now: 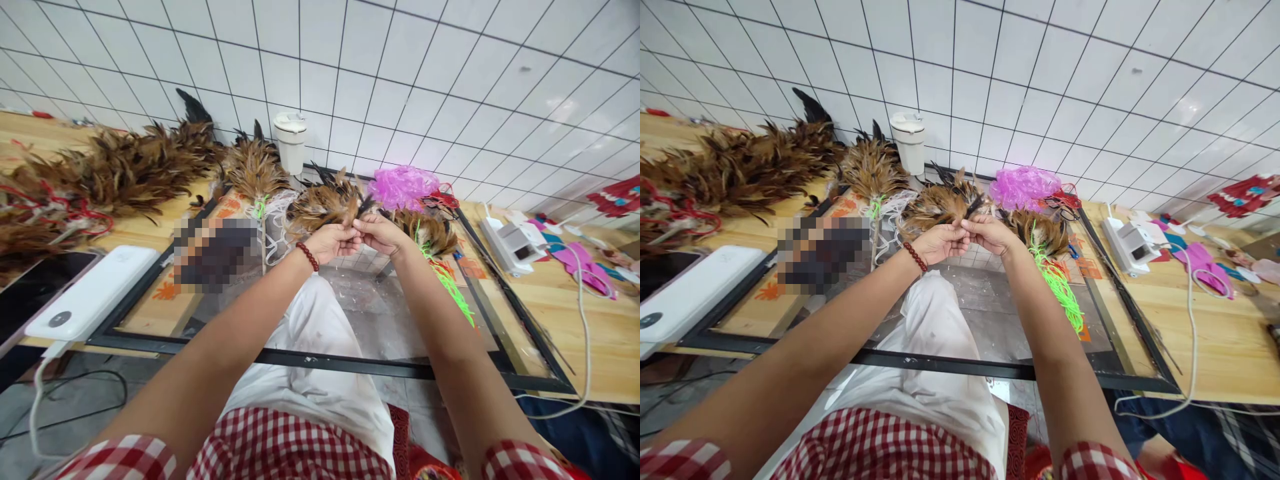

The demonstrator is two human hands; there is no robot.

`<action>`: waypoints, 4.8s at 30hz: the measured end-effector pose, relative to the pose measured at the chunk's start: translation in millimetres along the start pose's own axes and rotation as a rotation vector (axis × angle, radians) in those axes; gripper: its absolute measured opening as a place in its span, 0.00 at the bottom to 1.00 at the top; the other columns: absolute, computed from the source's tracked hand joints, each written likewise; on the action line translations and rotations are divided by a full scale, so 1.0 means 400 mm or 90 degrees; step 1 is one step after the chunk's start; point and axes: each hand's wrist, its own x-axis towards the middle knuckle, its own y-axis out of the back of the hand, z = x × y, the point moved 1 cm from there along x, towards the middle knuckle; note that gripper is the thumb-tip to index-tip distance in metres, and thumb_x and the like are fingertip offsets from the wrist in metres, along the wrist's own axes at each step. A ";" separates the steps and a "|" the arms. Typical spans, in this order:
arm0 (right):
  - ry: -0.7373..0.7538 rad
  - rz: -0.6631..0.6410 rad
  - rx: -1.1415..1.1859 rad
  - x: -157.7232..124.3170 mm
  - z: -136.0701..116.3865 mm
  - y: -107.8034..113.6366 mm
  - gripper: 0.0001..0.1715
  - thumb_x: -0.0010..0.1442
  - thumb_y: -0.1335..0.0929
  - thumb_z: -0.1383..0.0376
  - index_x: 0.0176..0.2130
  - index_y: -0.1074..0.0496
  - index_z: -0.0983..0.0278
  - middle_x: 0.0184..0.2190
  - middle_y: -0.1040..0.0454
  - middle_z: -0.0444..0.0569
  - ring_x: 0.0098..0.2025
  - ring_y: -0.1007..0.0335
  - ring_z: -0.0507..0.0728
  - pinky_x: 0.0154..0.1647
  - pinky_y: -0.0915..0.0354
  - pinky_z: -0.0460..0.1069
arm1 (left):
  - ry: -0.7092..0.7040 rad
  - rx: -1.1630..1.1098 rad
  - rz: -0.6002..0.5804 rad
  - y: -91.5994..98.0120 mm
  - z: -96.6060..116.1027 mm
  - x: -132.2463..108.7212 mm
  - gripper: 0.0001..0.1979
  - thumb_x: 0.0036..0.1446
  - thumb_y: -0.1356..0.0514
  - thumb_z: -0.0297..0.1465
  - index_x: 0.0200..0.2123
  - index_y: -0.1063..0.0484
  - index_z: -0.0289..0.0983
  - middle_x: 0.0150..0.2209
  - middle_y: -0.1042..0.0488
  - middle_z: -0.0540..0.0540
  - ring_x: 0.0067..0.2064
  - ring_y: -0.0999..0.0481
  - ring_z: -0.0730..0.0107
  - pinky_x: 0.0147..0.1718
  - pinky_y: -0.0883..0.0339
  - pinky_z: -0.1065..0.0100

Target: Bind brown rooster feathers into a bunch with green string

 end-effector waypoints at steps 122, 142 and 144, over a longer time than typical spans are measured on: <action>-0.052 0.242 0.003 0.024 0.000 -0.074 0.12 0.45 0.25 0.65 0.24 0.30 0.68 0.16 0.30 0.41 0.15 0.40 0.43 0.15 0.41 0.38 | -0.238 -0.117 0.304 -0.004 0.008 0.011 0.07 0.51 0.36 0.26 0.25 0.31 0.31 0.21 0.29 0.51 0.23 0.29 0.81 0.29 0.34 0.76; 0.296 0.305 -0.573 0.012 -0.010 -0.048 0.15 0.44 0.26 0.61 0.25 0.34 0.64 0.20 0.36 0.39 0.23 0.45 0.47 0.25 0.46 0.45 | -0.160 -0.154 0.180 0.013 0.006 0.012 0.07 0.50 0.34 0.28 0.29 0.30 0.32 0.24 0.28 0.51 0.28 0.28 0.79 0.38 0.34 0.72; 0.328 0.340 -0.624 0.009 -0.012 -0.048 0.13 0.45 0.26 0.62 0.25 0.33 0.64 0.21 0.35 0.40 0.24 0.44 0.48 0.26 0.46 0.46 | -0.143 -0.149 0.161 0.012 0.008 0.010 0.08 0.50 0.34 0.29 0.30 0.31 0.33 0.24 0.29 0.51 0.28 0.28 0.79 0.38 0.34 0.71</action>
